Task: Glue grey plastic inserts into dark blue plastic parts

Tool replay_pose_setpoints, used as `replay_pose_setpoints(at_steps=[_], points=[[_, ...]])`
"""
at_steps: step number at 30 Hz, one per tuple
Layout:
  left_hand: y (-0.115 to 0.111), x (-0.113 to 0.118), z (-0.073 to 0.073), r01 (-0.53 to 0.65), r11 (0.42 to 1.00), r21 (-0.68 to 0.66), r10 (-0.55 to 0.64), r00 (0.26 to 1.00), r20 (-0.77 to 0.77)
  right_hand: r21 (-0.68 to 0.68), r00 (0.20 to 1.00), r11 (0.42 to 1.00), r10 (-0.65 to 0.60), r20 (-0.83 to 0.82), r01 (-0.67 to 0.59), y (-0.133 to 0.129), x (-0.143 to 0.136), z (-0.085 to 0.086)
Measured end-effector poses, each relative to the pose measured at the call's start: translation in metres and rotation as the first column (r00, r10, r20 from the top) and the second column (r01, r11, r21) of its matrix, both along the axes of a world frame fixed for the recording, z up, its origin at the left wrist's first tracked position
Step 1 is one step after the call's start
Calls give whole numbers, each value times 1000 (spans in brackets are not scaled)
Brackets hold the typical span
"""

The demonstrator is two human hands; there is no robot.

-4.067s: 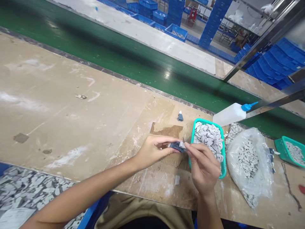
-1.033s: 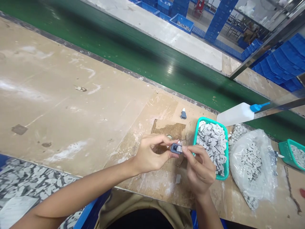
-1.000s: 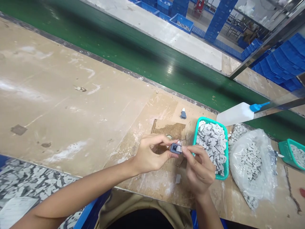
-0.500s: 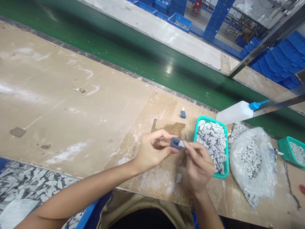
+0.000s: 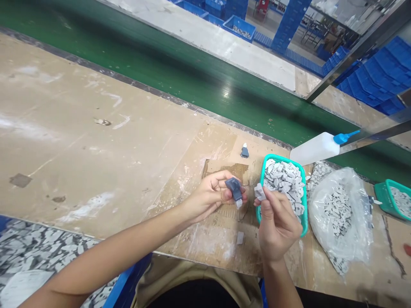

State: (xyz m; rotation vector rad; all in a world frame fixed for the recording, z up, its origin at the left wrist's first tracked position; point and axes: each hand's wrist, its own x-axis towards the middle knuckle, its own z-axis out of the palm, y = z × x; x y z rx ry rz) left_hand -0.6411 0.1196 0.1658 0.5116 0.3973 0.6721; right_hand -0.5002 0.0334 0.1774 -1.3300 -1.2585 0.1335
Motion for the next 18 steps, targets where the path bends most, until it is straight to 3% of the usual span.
replay_pose_setpoints(at_steps=[5, 9, 11, 14, 18], points=[[6, 2, -3, 15, 983, -183, -4, 998, 62, -112, 958, 993, -5, -287, -28, 3, 5, -4], [12, 7, -2, -68, 929, -364, 51, 997, -57, -164, 734, 981, -35, -678, -105, 16, 4, -7], [16, 9, -1, -122, 904, -409, 84, 990, -110, -172, 634, 978, -60, -771, -117, 21, 6, -5], [19, 11, -1, -165, 901, -401, 121, 984, -133, -137, 663, 980, -6, -748, -146, 11, 29, 12], [20, 11, -4, -178, 903, -390, 138, 982, -128, -92, 744, 970, 109, -659, -223, -18, 109, 59]])
